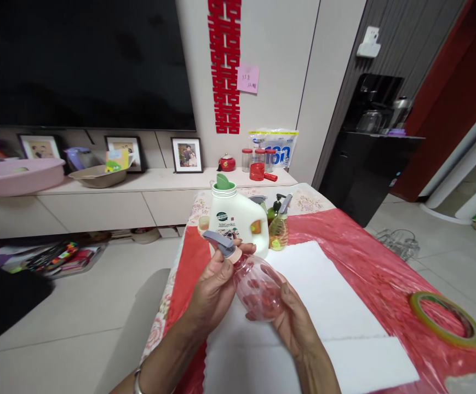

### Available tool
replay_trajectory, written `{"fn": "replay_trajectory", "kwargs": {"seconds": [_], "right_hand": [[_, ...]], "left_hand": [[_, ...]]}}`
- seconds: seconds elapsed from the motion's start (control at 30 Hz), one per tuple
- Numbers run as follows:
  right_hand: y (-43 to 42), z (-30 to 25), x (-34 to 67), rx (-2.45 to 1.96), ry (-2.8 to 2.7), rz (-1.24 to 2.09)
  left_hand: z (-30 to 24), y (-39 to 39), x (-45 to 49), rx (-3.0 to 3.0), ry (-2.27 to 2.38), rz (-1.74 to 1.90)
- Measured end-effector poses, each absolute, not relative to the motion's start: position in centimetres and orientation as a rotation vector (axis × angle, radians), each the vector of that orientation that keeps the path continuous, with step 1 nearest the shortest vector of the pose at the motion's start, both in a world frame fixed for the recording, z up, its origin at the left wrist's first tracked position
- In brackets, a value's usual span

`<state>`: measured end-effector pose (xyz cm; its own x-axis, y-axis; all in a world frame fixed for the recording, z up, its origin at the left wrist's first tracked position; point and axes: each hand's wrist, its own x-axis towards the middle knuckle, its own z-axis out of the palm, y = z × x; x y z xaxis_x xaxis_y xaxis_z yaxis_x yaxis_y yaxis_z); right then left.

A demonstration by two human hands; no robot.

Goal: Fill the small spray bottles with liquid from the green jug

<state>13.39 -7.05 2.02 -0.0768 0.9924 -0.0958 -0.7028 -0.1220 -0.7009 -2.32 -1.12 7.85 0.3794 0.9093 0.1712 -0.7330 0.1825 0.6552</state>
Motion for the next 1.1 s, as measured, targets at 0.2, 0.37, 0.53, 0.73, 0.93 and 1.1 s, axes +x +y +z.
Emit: {"fn": "replay_trajectory", "kwargs": {"seconds": [0.2, 0.37, 0.53, 0.73, 0.93, 1.1], "right_hand": [[-6.9, 1.4, 13.6, -0.677, -0.625, 1.604], [-6.9, 1.4, 13.3, -0.694, -0.618, 1.556], [-7.0, 1.7, 13.4, -0.702, -0.613, 1.598], [-7.0, 1.6, 13.2, -0.687, -0.603, 1.653], [-7.0, 1.3, 12.9, -0.636, -0.631, 1.612], [-7.3, 2.0, 12.5, -0.657, -0.619, 1.594]], "left_hand": [[7.7, -1.1, -2.4, 0.736, 0.305, 1.198], [8.0, -1.1, -2.4, 0.782, 0.335, 1.262], [8.2, -1.0, -2.7, 0.805, 0.326, 1.226], [8.6, -0.9, -3.3, 0.84, 0.292, 1.14], [8.9, -1.9, -2.7, 0.928, 0.46, 1.243], [8.1, -2.1, -2.2, 1.007, 0.54, 1.312]]}}
